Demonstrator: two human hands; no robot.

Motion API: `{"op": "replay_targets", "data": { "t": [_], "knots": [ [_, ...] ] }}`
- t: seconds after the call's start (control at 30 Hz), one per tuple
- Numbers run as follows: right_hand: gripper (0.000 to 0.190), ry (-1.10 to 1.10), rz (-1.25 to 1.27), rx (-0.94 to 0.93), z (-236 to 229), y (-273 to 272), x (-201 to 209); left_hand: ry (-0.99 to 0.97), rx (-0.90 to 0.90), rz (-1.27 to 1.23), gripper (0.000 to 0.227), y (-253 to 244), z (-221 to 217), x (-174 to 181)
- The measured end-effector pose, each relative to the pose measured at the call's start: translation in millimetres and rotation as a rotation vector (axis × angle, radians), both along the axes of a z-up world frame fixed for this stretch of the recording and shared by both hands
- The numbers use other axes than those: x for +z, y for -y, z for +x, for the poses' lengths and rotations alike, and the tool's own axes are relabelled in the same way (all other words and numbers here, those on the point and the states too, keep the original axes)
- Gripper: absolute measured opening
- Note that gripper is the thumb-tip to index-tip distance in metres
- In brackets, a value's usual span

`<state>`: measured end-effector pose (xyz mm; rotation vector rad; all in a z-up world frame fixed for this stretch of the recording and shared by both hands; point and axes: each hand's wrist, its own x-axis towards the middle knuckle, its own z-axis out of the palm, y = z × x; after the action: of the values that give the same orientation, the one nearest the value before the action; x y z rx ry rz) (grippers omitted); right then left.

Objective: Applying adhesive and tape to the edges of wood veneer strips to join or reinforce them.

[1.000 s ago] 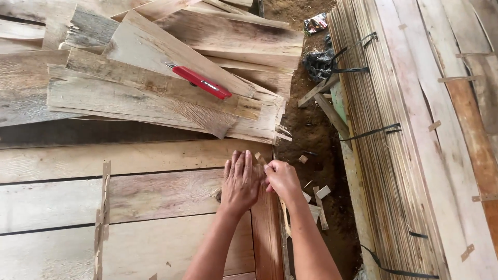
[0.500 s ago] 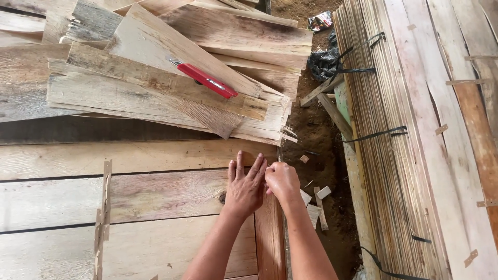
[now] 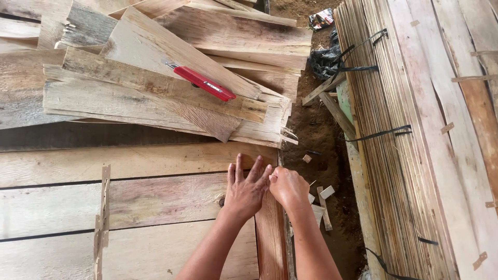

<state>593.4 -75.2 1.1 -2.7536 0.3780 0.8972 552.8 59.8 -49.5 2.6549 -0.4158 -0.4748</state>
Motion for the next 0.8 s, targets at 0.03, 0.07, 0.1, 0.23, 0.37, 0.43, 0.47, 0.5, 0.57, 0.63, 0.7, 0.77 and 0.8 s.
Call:
{"op": "replay_targets", "data": {
  "t": [0.03, 0.07, 0.1, 0.23, 0.37, 0.43, 0.47, 0.5, 0.57, 0.63, 0.7, 0.77, 0.8],
  "knots": [
    [0.029, -0.003, 0.003, -0.001, 1.8, -0.6, 0.0, -0.003, -0.001, 0.003, 0.057, -0.8, 2.1, 1.9],
    [0.030, -0.004, -0.003, 0.012, 1.9, -0.5, 0.0, -0.026, -0.014, 0.010, 0.057, -0.8, 2.5, 3.5],
    [0.031, -0.006, -0.008, 0.025, 2.0, -0.5, -0.1, -0.050, -0.028, 0.017, 0.057, -1.0, 2.7, 5.1],
    [0.034, -0.024, -0.016, 0.079, 4.2, 3.9, -16.1, -0.110, -0.029, 0.053, 0.057, -0.9, 4.3, 16.5],
    [0.046, -0.036, -0.017, 0.150, 8.2, 8.0, -34.1, -0.121, -0.033, 0.068, 0.056, -0.2, 6.4, 17.3],
    [0.041, -0.050, -0.029, 0.172, 6.0, 12.1, -35.3, -0.132, -0.036, 0.074, 0.056, -1.5, 6.7, 22.0],
    [0.034, -0.057, -0.030, 0.159, 4.8, 18.2, -34.8, -0.172, -0.042, 0.079, 0.058, -1.8, 7.9, 26.9],
    [0.027, -0.063, -0.031, 0.147, 3.7, 24.4, -34.5, -0.212, -0.047, 0.084, 0.059, -2.0, 9.0, 31.6],
    [0.023, -0.036, 0.038, 0.039, -2.8, 15.8, 1.3, -0.231, -0.059, 0.073, 0.062, -2.6, 12.6, 37.9],
    [0.020, -0.017, 0.111, -0.064, -10.9, 8.5, 39.1, -0.259, -0.066, 0.067, 0.066, -5.8, 13.7, 44.4],
    [0.022, 0.110, 0.401, -0.326, -18.2, 5.1, 80.7, -0.328, -0.098, 0.046, 0.071, -9.5, 15.7, 51.9],
    [0.020, 0.197, 0.553, -0.375, -22.4, 17.4, 68.1, -0.350, -0.112, 0.045, 0.070, -10.0, 16.1, 49.5],
    [0.020, 0.289, 0.706, -0.421, -24.6, 23.5, 62.6, -0.369, -0.125, 0.044, 0.069, -10.2, 16.3, 48.8]
  ]
}}
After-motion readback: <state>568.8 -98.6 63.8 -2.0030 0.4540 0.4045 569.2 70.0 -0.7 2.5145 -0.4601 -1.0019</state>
